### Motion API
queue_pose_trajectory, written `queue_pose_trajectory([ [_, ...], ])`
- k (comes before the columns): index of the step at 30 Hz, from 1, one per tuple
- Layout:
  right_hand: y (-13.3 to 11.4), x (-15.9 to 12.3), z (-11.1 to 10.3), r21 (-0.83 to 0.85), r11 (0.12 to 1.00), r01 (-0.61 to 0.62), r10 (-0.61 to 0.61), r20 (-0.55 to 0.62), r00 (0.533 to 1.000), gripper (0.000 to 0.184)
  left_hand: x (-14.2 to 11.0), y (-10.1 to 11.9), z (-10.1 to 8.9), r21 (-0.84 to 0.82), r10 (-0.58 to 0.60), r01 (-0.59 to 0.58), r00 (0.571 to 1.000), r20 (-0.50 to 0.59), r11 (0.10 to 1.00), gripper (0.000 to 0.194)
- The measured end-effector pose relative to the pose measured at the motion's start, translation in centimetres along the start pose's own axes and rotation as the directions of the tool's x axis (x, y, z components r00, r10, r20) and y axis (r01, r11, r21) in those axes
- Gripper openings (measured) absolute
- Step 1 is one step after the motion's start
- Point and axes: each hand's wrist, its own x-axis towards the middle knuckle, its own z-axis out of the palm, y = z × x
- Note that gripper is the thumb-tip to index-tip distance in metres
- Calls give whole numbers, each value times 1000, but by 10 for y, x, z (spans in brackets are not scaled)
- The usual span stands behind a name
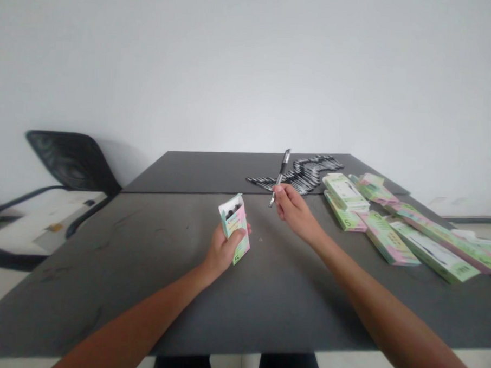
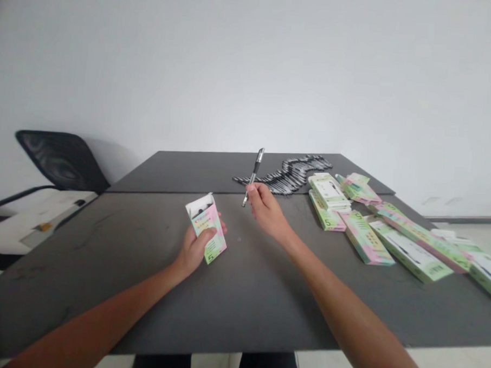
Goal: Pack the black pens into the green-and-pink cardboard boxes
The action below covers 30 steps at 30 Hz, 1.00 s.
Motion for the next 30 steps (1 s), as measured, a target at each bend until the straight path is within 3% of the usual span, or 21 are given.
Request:
queue_pose_trajectory([
  [7, -30, -44, 17, 203, 960, 191, -175, -97, 980, 26, -9, 10, 2, 166, 92, -117, 984, 153, 979, 25],
  [12, -28, -64, 17, 73, 955, 289, -286, -48, 957, 21, -15, 22, 9, 182, 64, -104, 974, 217, 978, 23],
  [16, -30, -70, 13, -55, 936, 349, -349, -1, 937, 14, -17, 26, 13, 194, 81, -121, 976, 203, 973, 21],
  [24, -34, -67, 13, -206, 897, 390, -409, -56, 911, 10, -18, 24, 13, 204, 82, -133, 967, 241, 970, 21],
  [30, -42, -67, 13, -373, 794, 481, -524, -18, 851, 8, -19, 22, 14, 184, 97, -143, 966, 241, 972, 17],
])
